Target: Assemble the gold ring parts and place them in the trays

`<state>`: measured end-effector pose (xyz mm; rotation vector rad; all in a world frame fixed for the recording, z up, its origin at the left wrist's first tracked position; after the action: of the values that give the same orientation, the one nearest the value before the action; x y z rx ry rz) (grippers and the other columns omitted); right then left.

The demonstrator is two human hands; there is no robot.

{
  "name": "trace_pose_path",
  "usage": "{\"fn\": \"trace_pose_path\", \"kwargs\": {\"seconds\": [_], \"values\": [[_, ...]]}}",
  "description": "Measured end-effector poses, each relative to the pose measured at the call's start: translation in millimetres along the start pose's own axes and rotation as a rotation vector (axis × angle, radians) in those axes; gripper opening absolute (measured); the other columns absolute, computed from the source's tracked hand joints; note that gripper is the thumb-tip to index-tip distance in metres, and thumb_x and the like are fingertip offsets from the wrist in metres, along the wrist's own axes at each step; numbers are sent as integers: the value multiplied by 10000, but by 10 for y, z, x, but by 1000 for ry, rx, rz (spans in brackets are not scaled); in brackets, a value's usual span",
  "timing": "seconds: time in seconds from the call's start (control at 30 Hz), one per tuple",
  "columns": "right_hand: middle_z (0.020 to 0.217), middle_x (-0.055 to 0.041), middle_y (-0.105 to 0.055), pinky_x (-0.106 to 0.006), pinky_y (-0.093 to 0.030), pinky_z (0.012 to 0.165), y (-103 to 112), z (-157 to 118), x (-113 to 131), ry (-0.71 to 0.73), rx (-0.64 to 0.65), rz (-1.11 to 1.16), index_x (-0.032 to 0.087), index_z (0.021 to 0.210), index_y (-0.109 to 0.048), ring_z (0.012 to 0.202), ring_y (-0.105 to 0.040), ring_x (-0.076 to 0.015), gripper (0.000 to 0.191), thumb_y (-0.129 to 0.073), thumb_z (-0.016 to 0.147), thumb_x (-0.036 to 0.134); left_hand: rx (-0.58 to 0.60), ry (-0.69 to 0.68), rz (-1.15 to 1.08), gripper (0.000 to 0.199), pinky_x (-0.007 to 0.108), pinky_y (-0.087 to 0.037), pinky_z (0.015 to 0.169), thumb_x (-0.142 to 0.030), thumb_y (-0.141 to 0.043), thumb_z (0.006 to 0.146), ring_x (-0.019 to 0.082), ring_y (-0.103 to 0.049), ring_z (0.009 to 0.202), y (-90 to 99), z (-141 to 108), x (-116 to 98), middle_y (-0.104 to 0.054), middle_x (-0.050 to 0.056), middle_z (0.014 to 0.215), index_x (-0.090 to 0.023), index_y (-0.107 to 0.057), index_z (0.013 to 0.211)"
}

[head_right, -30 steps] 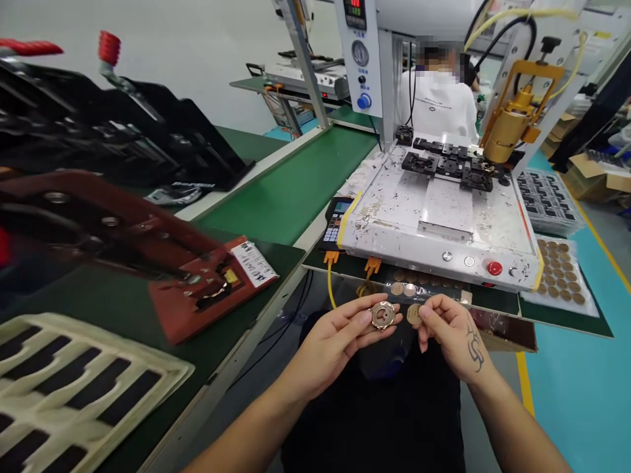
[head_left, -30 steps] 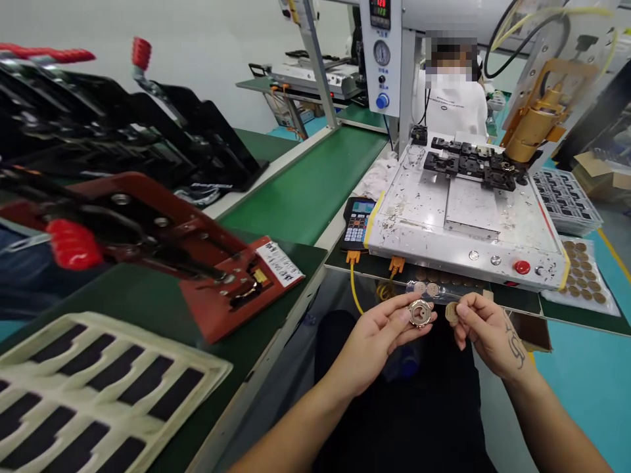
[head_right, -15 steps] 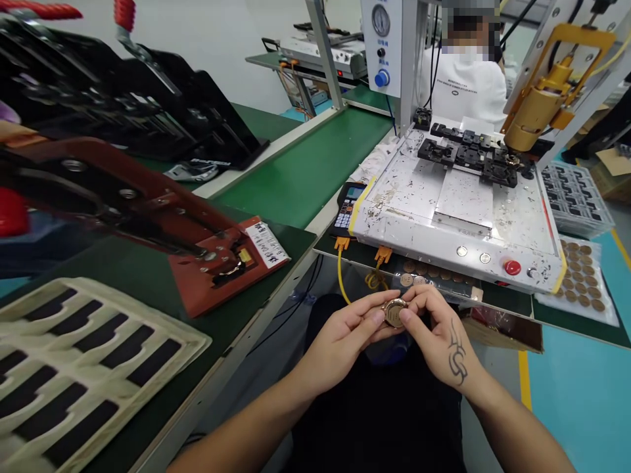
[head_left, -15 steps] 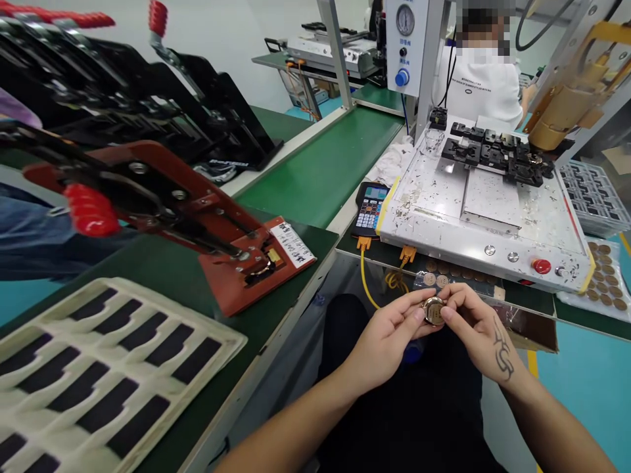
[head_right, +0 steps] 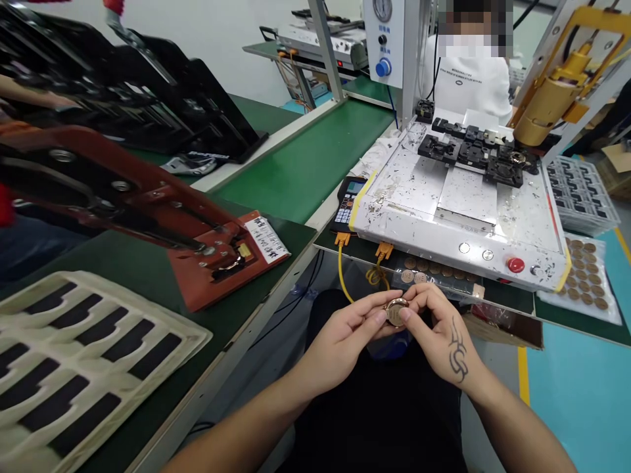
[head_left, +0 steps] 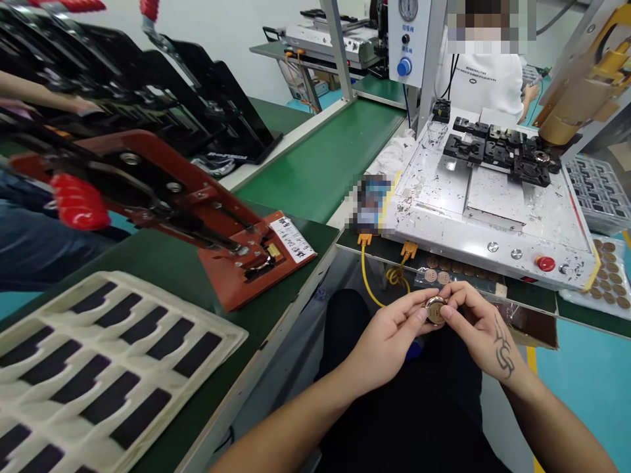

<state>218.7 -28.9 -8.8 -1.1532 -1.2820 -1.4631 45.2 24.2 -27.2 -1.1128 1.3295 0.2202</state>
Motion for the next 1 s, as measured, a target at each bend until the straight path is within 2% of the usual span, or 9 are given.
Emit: {"fn": "trace_pose_path", "kwargs": {"seconds": [0.2,0.37,0.57,0.63,0.7,0.77,0.87,0.93,1.0], "values": [[1126,-51,-642,-355,-509,938,7,7,6,34,-26,-62,239,885,-636,1062,-615,-214,211,-663,1062,350,-5,-23,64,477,466,-600,1137,-455,-739,1017,305,-754,1236,-15,-7,32,-735,142,1435,-202,-727,1421],[1111,-49,-646,-354,-525,911,-29,-8,23,98,-61,-119,238,886,-618,1037,-641,-209,187,-648,1064,287,8,-46,126,471,447,-589,1148,-377,-731,1022,295,-760,1236,-54,-21,48,-765,149,1379,-182,-686,1448],[1074,-53,-607,-355,-533,863,-34,-43,-29,226,-190,-364,248,956,-579,989,-626,-216,131,-685,1033,251,-48,-141,314,379,381,-607,1110,-296,-624,1063,266,-761,1237,-17,-30,76,-752,145,1397,-165,-661,1416],[1102,-64,-616,-363,-544,880,-33,-23,-45,243,-120,-411,256,1095,-615,1009,-631,-226,77,-671,1043,255,-14,-150,394,404,384,-603,1110,-285,-580,1080,263,-755,1251,5,-25,47,-750,144,1399,-175,-611,1468],[1167,-81,-647,-384,-547,944,-38,8,-22,296,-25,-434,270,1200,-655,1085,-644,-245,138,-636,1064,253,36,-161,508,448,397,-585,1132,-271,-566,1086,263,-738,1281,21,-14,-12,-749,138,1398,-200,-549,1527],[1154,-76,-688,-385,-547,948,-34,46,21,322,-5,-408,275,1157,-700,1080,-659,-248,109,-636,1069,271,36,-182,559,465,403,-570,1146,-265,-577,1082,260,-722,1303,39,1,-87,-728,137,1427,-226,-516,1542],[936,-37,-712,-332,-542,749,-38,110,24,176,-70,-224,251,988,-718,824,-650,-203,125,-699,1040,363,-62,-188,421,462,387,-595,1108,-297,-682,1033,251,-739,1255,72,19,-157,-691,139,1450,-235,-534,1467],[844,-19,-698,-298,-507,638,-84,139,-26,37,-87,-37,235,933,-712,693,-603,-168,218,-738,1006,438,-107,-154,326,412,365,-646,1002,-328,-761,980,235,-782,1111,84,18,-152,-746,113,1287,-214,-596,1341],[844,-19,-705,-283,-504,611,-156,153,-79,-43,-84,113,225,955,-720,657,-593,-150,264,-766,976,484,-128,-122,310,302,336,-673,858,-354,-770,970,209,-793,922,90,2,-139,-766,67,1046,-186,-650,1190]]}}
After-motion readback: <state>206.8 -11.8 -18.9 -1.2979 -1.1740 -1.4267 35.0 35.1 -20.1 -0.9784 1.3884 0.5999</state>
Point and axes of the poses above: each hand's wrist, its own z-axis towards the middle knuckle, its own y-axis out of the back of the hand, x = y × z, the point moved 3 cm from there along z, towards the middle knuckle
